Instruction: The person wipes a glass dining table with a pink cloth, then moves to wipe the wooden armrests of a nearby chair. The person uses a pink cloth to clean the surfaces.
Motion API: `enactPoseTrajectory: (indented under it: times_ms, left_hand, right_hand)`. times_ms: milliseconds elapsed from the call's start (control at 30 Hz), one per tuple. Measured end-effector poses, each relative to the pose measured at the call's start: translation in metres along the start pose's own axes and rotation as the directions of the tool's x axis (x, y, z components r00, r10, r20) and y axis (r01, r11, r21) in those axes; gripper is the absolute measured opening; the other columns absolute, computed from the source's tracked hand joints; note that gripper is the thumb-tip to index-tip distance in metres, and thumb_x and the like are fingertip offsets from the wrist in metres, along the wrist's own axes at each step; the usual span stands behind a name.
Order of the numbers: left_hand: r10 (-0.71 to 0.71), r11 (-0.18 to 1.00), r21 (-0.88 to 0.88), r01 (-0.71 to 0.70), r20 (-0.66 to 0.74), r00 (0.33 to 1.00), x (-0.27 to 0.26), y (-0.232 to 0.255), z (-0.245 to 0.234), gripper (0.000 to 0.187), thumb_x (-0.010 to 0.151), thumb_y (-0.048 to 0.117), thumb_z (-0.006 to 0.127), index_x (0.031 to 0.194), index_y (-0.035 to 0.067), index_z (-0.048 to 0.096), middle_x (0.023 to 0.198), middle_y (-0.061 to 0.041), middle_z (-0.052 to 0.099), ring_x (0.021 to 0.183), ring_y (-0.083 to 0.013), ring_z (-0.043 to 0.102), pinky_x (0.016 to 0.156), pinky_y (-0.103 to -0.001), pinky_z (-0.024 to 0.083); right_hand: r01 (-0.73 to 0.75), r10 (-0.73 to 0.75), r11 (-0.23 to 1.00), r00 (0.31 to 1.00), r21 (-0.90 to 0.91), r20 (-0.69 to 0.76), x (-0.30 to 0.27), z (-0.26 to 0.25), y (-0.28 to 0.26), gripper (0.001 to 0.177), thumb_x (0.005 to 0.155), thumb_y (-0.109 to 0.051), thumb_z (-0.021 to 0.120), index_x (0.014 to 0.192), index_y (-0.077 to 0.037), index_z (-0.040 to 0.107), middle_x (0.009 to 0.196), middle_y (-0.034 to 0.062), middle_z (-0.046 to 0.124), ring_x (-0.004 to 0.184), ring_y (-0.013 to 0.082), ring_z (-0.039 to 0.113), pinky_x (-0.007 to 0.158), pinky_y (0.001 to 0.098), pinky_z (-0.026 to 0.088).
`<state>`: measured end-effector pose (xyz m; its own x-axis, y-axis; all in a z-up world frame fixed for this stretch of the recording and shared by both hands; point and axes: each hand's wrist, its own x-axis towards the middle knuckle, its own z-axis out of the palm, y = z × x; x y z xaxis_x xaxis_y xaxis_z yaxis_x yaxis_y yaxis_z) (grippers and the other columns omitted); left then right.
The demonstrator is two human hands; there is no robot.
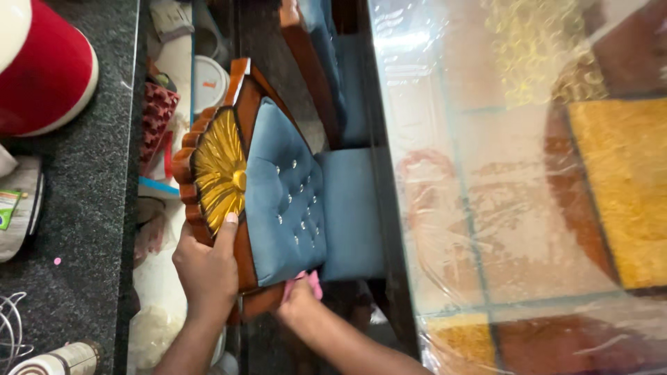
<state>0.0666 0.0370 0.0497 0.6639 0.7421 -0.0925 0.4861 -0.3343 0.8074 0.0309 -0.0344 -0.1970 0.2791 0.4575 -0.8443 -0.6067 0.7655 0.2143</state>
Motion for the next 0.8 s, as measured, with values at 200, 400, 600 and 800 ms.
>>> enactPoseTrajectory:
  times_ms: [200, 400, 600, 800]
  left_hand:
    - [0.296, 0.866, -0.420, -0.270, -0.004, 0.955, 0.010, -0.030, 0.002, 0.050, 0.106, 0.040, 0.052, 0.129, -0.003, 0.061, 0.117, -0.013, 0.069, 0.109, -0.0250, 0.064, 0.098, -0.037, 0.048]
    - [-0.029, 0.522, -0.793, 0.313, 0.351, 0.936, 0.038, -0.052, 0.003, 0.069, 0.103, 0.064, 0.031, 0.120, 0.005, 0.062, 0.109, -0.009, 0.070, 0.101, -0.0219, 0.065, 0.093, -0.037, 0.050]
    - [-0.015, 0.757, -0.619, 0.209, 0.304, 0.953, 0.093, -0.029, 0.001, 0.066, 0.104, 0.059, 0.034, 0.112, 0.005, 0.071, 0.098, -0.008, 0.070, 0.087, -0.0196, 0.063, 0.082, -0.038, 0.049]
    - [0.279, 0.912, -0.344, -0.221, 0.129, 0.952, 0.140, 0.032, 0.018, 0.055, 0.107, 0.049, 0.038, 0.105, 0.004, 0.070, 0.096, -0.010, 0.069, 0.088, -0.0199, 0.065, 0.080, -0.038, 0.051]
  right_hand:
    - [-0.195, 0.198, 0.951, 0.980, -0.240, -0.012, -0.105, 0.054, 0.023, 0.032, 0.104, -0.027, 0.044, 0.123, -0.010, 0.063, 0.122, 0.0149, 0.067, 0.113, 0.0379, 0.065, 0.097, 0.0647, 0.047]
    - [-0.149, 0.280, 0.935, 0.868, -0.322, 0.411, -0.161, 0.070, 0.008, 0.020, 0.110, -0.001, 0.049, 0.126, -0.004, 0.062, 0.122, 0.0099, 0.067, 0.114, 0.0260, 0.068, 0.096, 0.0478, 0.056]
    - [0.512, -0.174, 0.431, 0.855, -0.743, 0.488, -0.252, 0.093, -0.046, 0.027, 0.089, 0.000, 0.059, 0.112, -0.008, 0.071, 0.102, 0.0081, 0.072, 0.093, 0.0212, 0.068, 0.082, 0.0351, 0.056]
    - [0.695, -0.198, -0.484, 0.505, -0.532, 0.840, -0.224, 0.142, -0.054, 0.024, 0.086, -0.008, 0.057, 0.107, 0.002, 0.064, 0.084, 0.0140, 0.061, 0.080, 0.0234, 0.060, 0.073, 0.0391, 0.051]
